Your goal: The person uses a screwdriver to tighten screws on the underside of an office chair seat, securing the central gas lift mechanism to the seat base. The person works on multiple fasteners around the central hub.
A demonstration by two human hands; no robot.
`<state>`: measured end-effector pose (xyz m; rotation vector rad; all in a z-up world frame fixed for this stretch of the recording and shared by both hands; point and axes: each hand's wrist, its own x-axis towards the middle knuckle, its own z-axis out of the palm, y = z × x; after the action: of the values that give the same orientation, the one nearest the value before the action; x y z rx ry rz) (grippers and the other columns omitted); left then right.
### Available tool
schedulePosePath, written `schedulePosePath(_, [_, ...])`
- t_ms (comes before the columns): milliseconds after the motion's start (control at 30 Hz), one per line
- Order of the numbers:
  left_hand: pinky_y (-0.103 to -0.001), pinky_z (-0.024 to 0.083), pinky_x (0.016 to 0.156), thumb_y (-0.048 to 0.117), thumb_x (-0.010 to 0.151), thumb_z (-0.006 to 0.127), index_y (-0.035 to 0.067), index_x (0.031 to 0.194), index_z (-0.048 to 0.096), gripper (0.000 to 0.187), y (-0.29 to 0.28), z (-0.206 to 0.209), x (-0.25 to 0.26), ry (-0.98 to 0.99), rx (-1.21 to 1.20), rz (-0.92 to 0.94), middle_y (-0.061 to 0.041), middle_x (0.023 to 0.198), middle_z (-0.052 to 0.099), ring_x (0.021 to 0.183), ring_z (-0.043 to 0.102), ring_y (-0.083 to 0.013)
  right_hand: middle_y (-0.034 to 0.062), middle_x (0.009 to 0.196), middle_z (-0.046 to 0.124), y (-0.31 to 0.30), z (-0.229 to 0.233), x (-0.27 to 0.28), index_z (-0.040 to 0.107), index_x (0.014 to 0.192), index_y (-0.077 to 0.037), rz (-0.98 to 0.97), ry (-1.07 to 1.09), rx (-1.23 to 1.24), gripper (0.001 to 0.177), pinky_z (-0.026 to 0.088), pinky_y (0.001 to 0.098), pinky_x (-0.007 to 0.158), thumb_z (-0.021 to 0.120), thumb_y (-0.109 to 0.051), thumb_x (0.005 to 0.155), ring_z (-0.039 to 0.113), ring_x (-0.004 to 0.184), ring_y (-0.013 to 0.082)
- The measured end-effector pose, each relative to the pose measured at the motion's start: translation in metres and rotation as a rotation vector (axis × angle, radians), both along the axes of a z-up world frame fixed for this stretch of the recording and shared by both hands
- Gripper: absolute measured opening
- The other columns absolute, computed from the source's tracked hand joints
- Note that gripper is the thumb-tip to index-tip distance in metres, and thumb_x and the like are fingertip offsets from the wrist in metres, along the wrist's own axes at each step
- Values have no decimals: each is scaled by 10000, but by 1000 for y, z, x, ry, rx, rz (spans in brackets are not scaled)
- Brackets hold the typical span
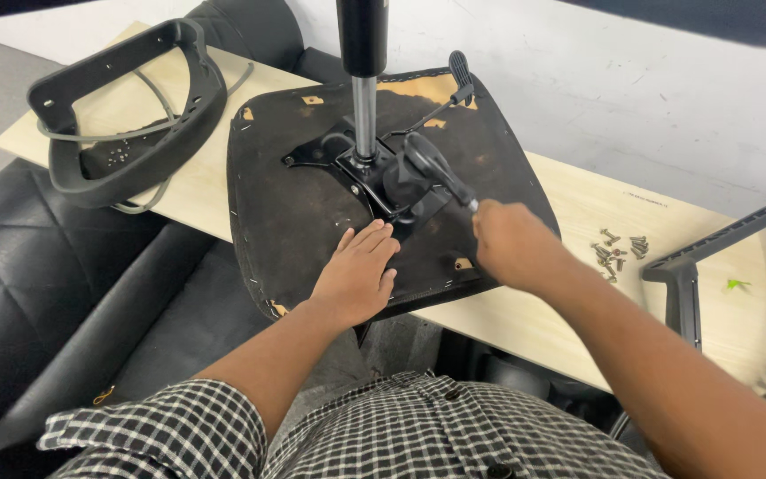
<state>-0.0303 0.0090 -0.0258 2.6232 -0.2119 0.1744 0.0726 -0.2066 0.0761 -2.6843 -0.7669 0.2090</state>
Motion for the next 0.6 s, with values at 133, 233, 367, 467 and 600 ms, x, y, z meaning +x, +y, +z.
schedulePosePath(133, [-534, 236, 1212, 177, 910, 629, 75, 1263, 573, 371, 1, -2, 0, -22, 9, -10, -135, 1516, 480, 1503, 311, -287, 288, 826, 675, -5, 8, 6, 586, 1009, 3, -111, -87, 240, 230, 516, 544, 744, 447, -170, 1069, 663, 784, 485])
schedulePosePath(233, [-534, 231, 1213, 178, 914, 626, 78, 1267, 570, 371, 0, 0, 1, -8, 22, -9, -134, 1518, 476, 1504, 305, -288, 286, 835, 667, -3, -1, 2, 581, 1025, 14, -63, -129, 368, 220, 502, 553, 755, 423, -133, 1066, 661, 799, 480])
schedulePosePath(367, [-521, 219, 1231, 185, 928, 620, 88, 1274, 564, 364, 1, 1, -3, 34, 26, 7, -119, 1540, 457, 1523, 285, -270, 290, 837, 685, -3, -5, 13, 587, 1006, 25, 8, 2, -115, 228, 502, 550, 760, 484, -179, 1009, 674, 825, 477])
schedulePosePath(467, [-525, 239, 1186, 201, 890, 646, 77, 1252, 580, 389, 1, 4, 4, -23, -16, 12, -133, 1478, 515, 1473, 342, -297, 263, 830, 696, -14, 2, 15, 607, 972, 7, 37, 42, -47, 240, 501, 536, 752, 480, -196, 986, 678, 828, 459])
schedulePosePath(600, [-419, 492, 1042, 284, 935, 632, 85, 1222, 625, 349, -1, 10, 19, 186, -581, 221, -70, 1210, 741, 1174, 659, -218, 240, 786, 685, -10, 2, 0, 625, 894, 14, 62, 130, 8, 353, 505, 504, 713, 521, -302, 1012, 666, 762, 428])
